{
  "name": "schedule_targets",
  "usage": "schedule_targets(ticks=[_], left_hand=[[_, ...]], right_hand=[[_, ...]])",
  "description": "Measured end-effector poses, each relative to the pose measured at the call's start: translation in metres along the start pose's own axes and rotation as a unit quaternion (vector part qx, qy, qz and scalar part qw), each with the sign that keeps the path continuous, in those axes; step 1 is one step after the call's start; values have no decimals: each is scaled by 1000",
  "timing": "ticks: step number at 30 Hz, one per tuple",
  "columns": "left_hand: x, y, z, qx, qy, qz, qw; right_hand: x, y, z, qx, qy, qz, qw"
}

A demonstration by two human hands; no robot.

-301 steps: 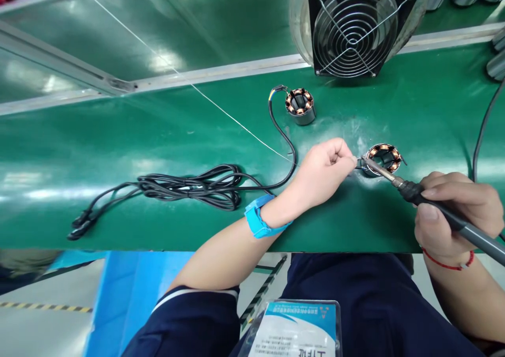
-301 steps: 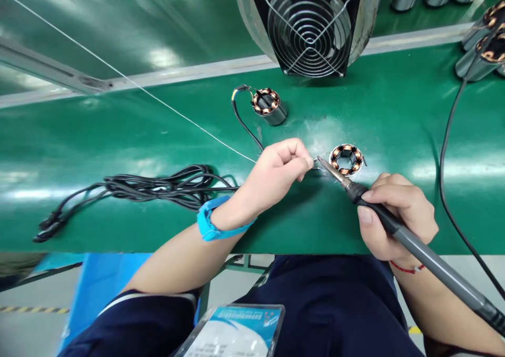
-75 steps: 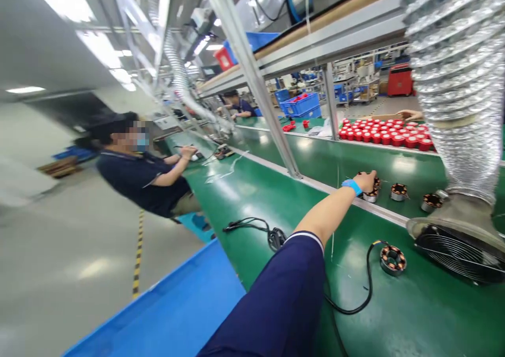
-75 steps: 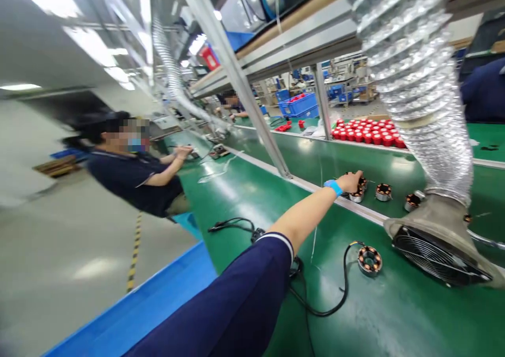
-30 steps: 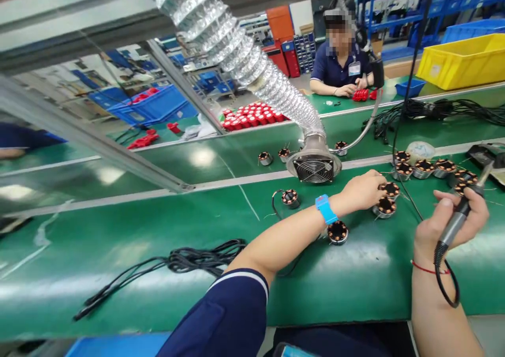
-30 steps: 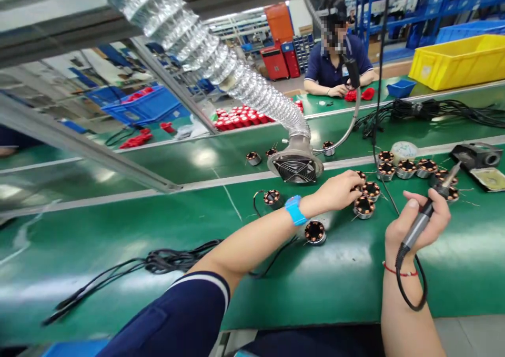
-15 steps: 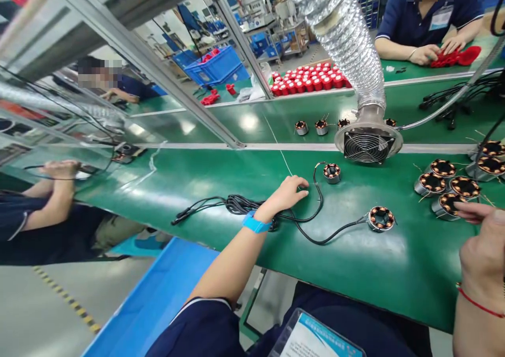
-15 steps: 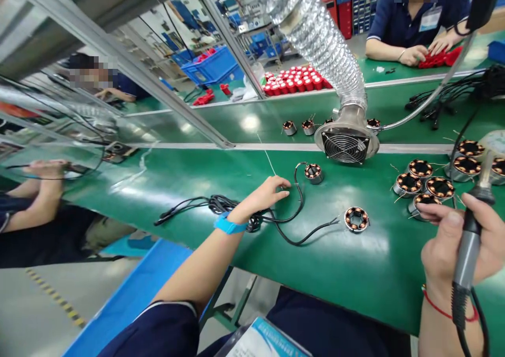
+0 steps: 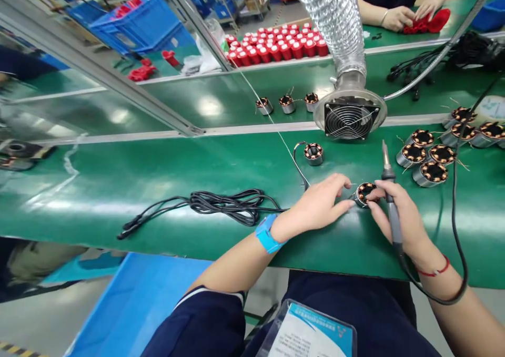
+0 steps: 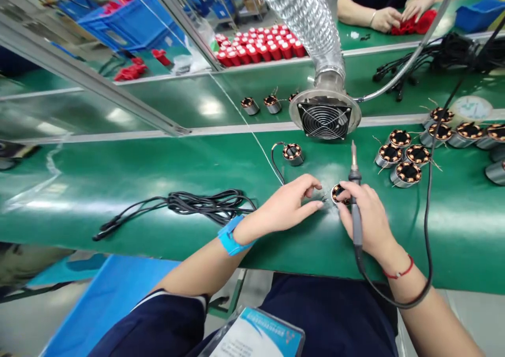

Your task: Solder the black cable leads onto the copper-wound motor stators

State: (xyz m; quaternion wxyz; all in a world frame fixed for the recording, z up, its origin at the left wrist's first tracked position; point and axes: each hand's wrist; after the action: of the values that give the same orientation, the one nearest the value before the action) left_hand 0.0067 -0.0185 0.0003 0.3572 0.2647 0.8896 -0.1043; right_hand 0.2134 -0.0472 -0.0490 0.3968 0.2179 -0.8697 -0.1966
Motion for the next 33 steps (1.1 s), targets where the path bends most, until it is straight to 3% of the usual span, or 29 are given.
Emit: schedule_targets(ticks=[3,5,9,11,18,24,33], left_hand=[[2,-9,8,-43,-45,-7,998],[7,-14,13,-66,-18,4,998],[15,-18,23,-8,144,47,988],[17,-17,24,13,168,59,984],[19,-16,26,9,115,86,990],[18,-16,30,-76,15,86,993],[16,-15,36,-78,142,102,982]], right_hand=[[9,2,9,-7,-21,-2,1000],[11,3,11,-6,-49,-7,999],[11,2,9,14,-78,-8,997],[11,1,9,16,-73,1,997],[15,1,11,7,-36,7,999],[13,-1,11,25,5,3,1000],[11,-4,12,17,75,35,996]])
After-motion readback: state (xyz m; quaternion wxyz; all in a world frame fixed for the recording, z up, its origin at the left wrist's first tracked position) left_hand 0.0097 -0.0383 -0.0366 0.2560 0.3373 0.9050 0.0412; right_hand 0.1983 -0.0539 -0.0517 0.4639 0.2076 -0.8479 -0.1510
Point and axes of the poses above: each hand's wrist, its own y-axis towards the middle knuckle, its own z-axis out of the palm, x = y × z, and after that the axes turned 2 degrees about z, right-handed
